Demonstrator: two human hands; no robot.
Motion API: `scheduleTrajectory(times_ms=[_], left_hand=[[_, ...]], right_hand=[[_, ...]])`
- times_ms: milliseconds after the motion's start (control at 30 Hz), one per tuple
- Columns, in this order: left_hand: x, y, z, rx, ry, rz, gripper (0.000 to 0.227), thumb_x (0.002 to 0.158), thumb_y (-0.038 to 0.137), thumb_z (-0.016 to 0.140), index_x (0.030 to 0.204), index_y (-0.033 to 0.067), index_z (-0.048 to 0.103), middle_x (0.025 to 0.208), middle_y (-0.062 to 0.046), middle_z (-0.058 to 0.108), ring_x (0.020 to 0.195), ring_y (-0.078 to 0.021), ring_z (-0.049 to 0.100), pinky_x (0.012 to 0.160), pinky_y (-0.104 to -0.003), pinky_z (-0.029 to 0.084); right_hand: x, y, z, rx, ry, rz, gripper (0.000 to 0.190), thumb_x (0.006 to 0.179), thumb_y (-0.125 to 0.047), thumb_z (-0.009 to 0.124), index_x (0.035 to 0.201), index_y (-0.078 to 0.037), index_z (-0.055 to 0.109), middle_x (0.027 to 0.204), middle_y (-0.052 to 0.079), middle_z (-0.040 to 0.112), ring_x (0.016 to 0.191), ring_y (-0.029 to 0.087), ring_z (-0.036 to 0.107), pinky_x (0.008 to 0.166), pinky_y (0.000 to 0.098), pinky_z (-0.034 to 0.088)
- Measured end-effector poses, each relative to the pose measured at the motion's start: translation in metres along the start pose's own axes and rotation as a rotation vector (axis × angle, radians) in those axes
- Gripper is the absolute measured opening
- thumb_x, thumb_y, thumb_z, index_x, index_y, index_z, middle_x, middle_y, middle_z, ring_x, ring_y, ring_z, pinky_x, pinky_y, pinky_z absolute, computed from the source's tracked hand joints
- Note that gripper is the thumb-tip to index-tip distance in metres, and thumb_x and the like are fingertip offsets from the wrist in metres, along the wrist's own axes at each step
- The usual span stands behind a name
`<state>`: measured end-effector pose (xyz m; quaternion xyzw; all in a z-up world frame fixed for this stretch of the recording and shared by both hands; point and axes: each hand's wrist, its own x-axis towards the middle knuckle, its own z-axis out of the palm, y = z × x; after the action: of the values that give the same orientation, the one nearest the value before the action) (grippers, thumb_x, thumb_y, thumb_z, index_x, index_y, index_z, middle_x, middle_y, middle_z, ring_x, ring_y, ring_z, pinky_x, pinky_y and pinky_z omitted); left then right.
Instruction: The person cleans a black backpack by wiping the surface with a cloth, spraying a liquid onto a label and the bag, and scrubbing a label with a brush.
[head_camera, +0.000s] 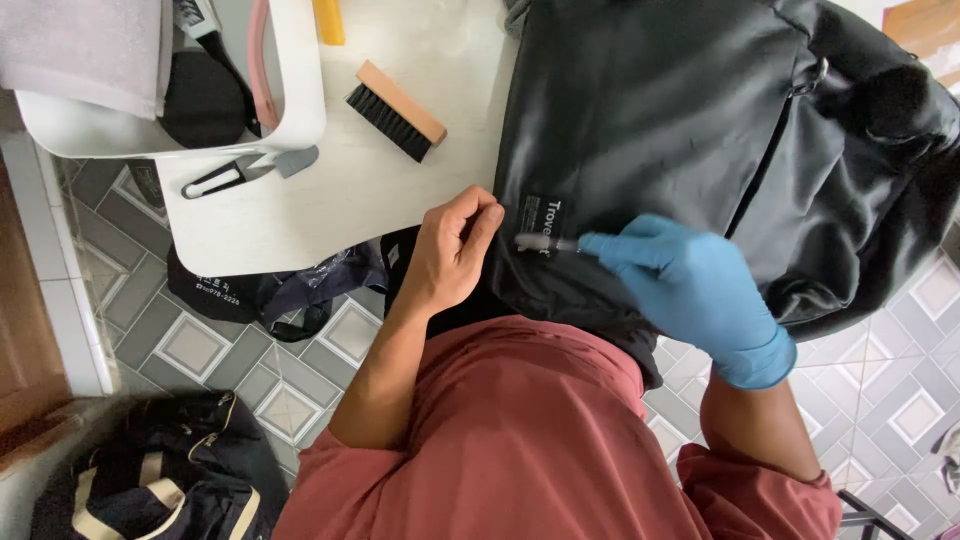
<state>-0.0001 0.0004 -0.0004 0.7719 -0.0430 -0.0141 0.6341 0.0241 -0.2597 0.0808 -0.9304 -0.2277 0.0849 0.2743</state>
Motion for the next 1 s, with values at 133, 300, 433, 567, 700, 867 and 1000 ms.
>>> scheduleTrajectory(times_ms=[133, 300, 433, 567, 700, 867, 1000], left_hand=[[0.002, 0.0, -0.001, -0.004, -0.002, -0.006, 0.035, 0.112, 0.024, 0.048, 0.081, 0.0102, 0.056, 0.058, -0.003, 0.041, 0.056, -0.0104, 0.042, 0.053, -0.028, 0.04], [0.003, 0.008, -0.004, 0.036, -0.054, 0.002, 0.035, 0.11, 0.034, 0.042, 0.085, 0.0102, 0.048, 0.066, 0.004, 0.038, 0.057, -0.0073, 0.03, 0.051, -0.026, 0.026], [0.002, 0.009, -0.003, 0.019, -0.046, -0.002, 0.035, 0.11, 0.033, 0.043, 0.085, 0.0098, 0.049, 0.066, 0.005, 0.037, 0.058, -0.0071, 0.03, 0.051, -0.026, 0.026], [0.001, 0.007, -0.004, 0.035, -0.051, -0.004, 0.037, 0.11, 0.036, 0.042, 0.085, 0.0104, 0.049, 0.065, 0.005, 0.036, 0.055, -0.0067, 0.029, 0.049, -0.026, 0.025], [0.0, 0.008, -0.005, 0.032, -0.048, -0.001, 0.035, 0.111, 0.033, 0.043, 0.086, 0.0098, 0.049, 0.066, 0.004, 0.037, 0.057, -0.007, 0.03, 0.05, -0.026, 0.026], [0.001, 0.009, -0.005, 0.034, -0.043, 0.001, 0.035, 0.111, 0.033, 0.043, 0.085, 0.0101, 0.048, 0.066, 0.004, 0.037, 0.056, -0.0068, 0.03, 0.05, -0.026, 0.025], [0.001, 0.009, -0.006, 0.024, -0.059, -0.011, 0.034, 0.11, 0.032, 0.043, 0.085, 0.01, 0.05, 0.066, 0.005, 0.037, 0.057, -0.0067, 0.03, 0.051, -0.026, 0.026]], right_hand=[[-0.002, -0.003, -0.003, -0.064, 0.058, 0.072, 0.024, 0.098, -0.015, 0.072, 0.115, -0.03, 0.082, 0.094, -0.002, 0.073, 0.075, 0.026, 0.072, 0.062, 0.0319, 0.055], [-0.006, 0.01, -0.007, -0.084, -0.037, 0.027, 0.028, 0.101, -0.015, 0.067, 0.124, -0.026, 0.079, 0.093, -0.003, 0.069, 0.072, 0.02, 0.065, 0.06, 0.0347, 0.047], [-0.01, 0.009, -0.011, 0.005, -0.097, -0.088, 0.027, 0.096, -0.015, 0.073, 0.12, -0.024, 0.078, 0.095, 0.0, 0.071, 0.07, 0.018, 0.066, 0.065, 0.0301, 0.05], [-0.01, 0.013, -0.007, -0.168, 0.025, -0.03, 0.018, 0.1, -0.011, 0.068, 0.109, -0.023, 0.078, 0.089, 0.001, 0.066, 0.065, 0.021, 0.055, 0.055, 0.0352, 0.04], [-0.008, 0.011, -0.009, -0.032, -0.064, -0.02, 0.029, 0.099, -0.01, 0.067, 0.121, -0.024, 0.078, 0.088, 0.0, 0.065, 0.069, 0.02, 0.06, 0.062, 0.0334, 0.045], [-0.006, 0.014, -0.004, -0.15, 0.125, 0.079, 0.03, 0.104, -0.007, 0.067, 0.127, -0.022, 0.08, 0.084, 0.0, 0.06, 0.07, 0.022, 0.059, 0.057, 0.0381, 0.042], [-0.002, 0.009, -0.004, 0.006, -0.067, -0.06, 0.032, 0.099, -0.008, 0.066, 0.124, -0.024, 0.077, 0.091, 0.0, 0.067, 0.071, 0.019, 0.061, 0.063, 0.0327, 0.047]])
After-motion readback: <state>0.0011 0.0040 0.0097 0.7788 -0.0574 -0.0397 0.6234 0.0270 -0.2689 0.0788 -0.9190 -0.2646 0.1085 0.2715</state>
